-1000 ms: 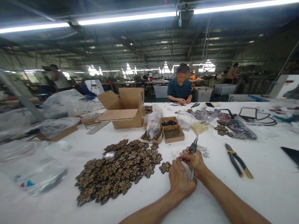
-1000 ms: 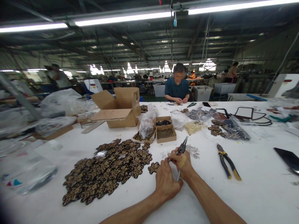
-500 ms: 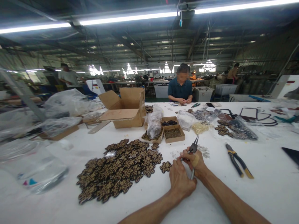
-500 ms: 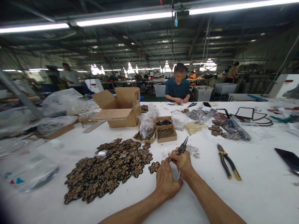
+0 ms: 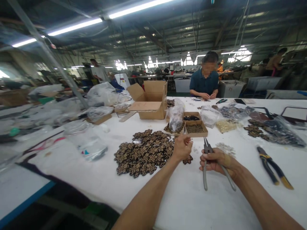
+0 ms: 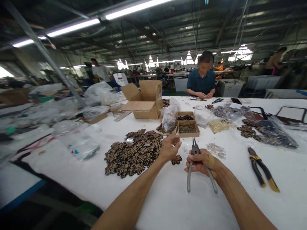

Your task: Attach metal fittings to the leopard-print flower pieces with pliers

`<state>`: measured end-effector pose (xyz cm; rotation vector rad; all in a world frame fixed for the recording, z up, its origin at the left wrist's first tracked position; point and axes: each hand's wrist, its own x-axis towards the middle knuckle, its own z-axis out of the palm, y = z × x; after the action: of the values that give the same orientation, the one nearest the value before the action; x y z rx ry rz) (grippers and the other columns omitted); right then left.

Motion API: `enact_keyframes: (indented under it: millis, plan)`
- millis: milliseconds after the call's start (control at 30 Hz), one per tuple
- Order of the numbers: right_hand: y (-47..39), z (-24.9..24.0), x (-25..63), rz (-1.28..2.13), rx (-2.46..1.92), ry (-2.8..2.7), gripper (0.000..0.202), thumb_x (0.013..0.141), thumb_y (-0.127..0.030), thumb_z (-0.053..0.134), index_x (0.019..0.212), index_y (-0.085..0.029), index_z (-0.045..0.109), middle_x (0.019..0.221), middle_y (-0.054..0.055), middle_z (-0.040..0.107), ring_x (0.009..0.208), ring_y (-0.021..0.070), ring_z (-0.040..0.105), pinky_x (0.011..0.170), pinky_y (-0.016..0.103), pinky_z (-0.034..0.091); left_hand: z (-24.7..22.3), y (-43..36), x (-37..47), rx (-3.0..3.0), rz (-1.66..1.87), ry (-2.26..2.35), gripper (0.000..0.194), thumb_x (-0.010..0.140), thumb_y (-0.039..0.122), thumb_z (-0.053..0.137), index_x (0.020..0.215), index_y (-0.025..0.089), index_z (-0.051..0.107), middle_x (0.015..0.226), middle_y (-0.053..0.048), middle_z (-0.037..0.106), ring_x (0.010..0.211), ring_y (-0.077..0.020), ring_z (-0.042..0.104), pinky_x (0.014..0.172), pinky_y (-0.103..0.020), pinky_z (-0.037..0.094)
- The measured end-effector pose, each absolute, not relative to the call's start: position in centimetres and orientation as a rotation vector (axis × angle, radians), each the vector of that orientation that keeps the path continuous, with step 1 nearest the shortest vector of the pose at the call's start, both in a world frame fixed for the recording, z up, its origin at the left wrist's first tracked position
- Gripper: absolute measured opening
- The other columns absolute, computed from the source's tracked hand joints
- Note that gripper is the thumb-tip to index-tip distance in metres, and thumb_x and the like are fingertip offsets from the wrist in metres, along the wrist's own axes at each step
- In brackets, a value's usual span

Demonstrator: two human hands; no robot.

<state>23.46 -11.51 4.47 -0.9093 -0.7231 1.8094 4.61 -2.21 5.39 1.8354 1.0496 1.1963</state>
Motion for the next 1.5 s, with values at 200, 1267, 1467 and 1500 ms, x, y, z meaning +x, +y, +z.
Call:
enact_keyframes:
  millis: [200,1267,1467,1500]
  plan:
    - [-12.7,3.9,21.1,2.028,-0.923,-0.856,0.044,0.067,-0.030,0.088,0.099,-0.019,0.059,0.072,0.000,0.063,0.071,0.0226,0.067,0.082,0.057,0.058,4.9,0.2,1.9,1.715,0.982,0.956,0.024,0.071,0.029,0.078,0.087,0.012,0.079,0.073,-0.008,0.072,0.063,-0.0153,0.062,0.061,-0.026,0.048]
    - [-11.9,5.2,27.9,0.818,-1.782,-1.999,0.023,0.072,-0.033,0.073,0.089,-0.018,0.071,0.080,0.008,0.074,0.072,0.0217,0.067,0.060,0.028,0.045,1.8,-1.7,5.7,1.390,0.863,0.749,0.028,0.064,0.029,0.083,0.078,0.007,0.075,0.060,-0.004,0.066,0.049,-0.0087,0.056,0.050,-0.021,0.045]
    - [-10.3,3.5,27.4,0.854,-1.510,-1.684,0.022,0.083,-0.036,0.063,0.087,-0.016,0.071,0.073,0.007,0.071,0.065,0.0197,0.064,0.061,0.029,0.047,1.2,-2.5,7.1,1.332,0.805,0.724,0.043,0.058,0.036,0.091,0.085,0.007,0.074,0.062,-0.007,0.071,0.053,-0.0146,0.066,0.057,-0.028,0.055]
    - [-10.2,3.3,27.2,0.939,-1.449,-1.611,0.027,0.085,-0.040,0.063,0.090,-0.015,0.071,0.073,0.007,0.071,0.063,0.0193,0.064,0.059,0.028,0.047,1.2,-2.6,7.2,1.327,0.796,0.725,0.045,0.058,0.037,0.092,0.085,0.006,0.074,0.063,-0.008,0.071,0.054,-0.0157,0.067,0.058,-0.029,0.057]
